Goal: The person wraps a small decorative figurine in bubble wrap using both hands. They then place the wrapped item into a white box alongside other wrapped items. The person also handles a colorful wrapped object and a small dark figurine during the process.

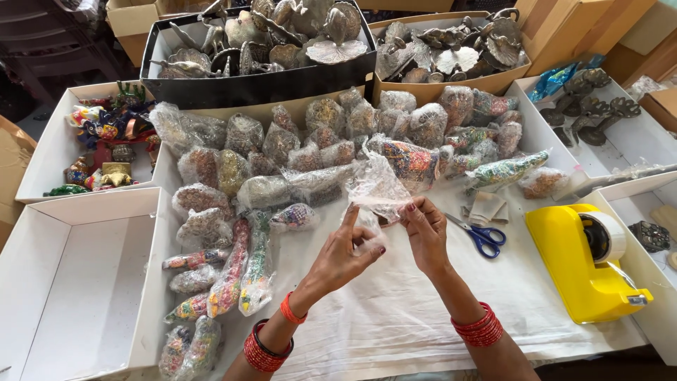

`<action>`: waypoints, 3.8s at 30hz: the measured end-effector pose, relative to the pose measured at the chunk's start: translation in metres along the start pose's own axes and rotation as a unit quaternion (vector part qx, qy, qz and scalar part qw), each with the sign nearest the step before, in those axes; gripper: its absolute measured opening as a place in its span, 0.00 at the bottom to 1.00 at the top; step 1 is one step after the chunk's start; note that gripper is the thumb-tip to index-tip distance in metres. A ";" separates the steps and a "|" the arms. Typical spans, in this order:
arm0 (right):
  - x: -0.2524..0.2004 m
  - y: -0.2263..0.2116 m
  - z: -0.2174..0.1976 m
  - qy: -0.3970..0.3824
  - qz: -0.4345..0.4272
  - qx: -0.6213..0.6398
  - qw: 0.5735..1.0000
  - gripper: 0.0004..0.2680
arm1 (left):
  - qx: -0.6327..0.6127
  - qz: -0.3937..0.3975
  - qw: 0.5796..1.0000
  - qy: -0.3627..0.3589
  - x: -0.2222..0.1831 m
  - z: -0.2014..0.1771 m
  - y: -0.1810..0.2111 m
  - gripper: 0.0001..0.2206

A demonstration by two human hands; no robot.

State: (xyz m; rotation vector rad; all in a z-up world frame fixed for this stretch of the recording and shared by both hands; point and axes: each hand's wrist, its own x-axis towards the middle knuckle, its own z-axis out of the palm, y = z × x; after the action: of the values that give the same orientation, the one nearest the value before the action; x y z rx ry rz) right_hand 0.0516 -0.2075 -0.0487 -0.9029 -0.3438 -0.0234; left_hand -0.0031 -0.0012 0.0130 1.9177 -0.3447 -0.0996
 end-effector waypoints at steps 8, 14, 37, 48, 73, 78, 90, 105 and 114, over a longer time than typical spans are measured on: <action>-0.010 -0.002 0.003 -0.072 0.006 -0.029 0.997 0.04 | -0.124 0.105 0.985 0.059 0.003 -0.003 -0.013 0.26; -0.002 -0.010 -0.019 -0.069 -0.017 0.059 0.996 0.02 | -0.123 0.105 0.979 0.120 0.001 0.000 -0.013 0.18; -0.131 -0.043 -0.124 0.095 -0.020 -0.219 0.971 0.02 | -0.695 -0.025 0.716 0.059 -0.027 -0.026 -0.060 0.51; -0.119 -0.080 -0.008 -0.224 0.105 -0.524 0.815 0.05 | -0.427 -0.078 0.898 0.079 -0.040 -0.083 0.020 0.36; 0.035 0.000 0.012 -0.197 0.026 -0.744 0.638 0.25 | 0.150 0.103 0.981 -0.064 0.003 -0.102 0.171 0.26; 0.016 0.005 0.004 -0.186 -0.017 -0.733 0.654 0.17 | 0.178 0.188 0.964 -0.056 0.011 -0.094 0.154 0.27; -0.065 -0.047 0.010 -0.166 -0.039 -0.699 0.695 0.12 | 0.200 0.228 0.950 -0.073 0.021 -0.081 0.146 0.29; -0.089 -0.034 0.010 -0.223 -0.001 -0.881 0.418 0.21 | 0.272 0.165 0.939 -0.130 0.056 -0.011 0.103 0.30; -0.110 -0.028 -0.015 -0.156 0.013 -0.670 0.726 0.18 | 0.233 0.036 0.945 -0.227 0.084 0.062 0.035 0.23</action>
State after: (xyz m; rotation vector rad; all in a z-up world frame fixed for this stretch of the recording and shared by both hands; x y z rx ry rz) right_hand -0.0532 -0.2499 -0.0693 -2.3907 -0.6418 -0.1050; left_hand 0.0562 -0.0922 0.0304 2.3398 -0.8040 -0.4504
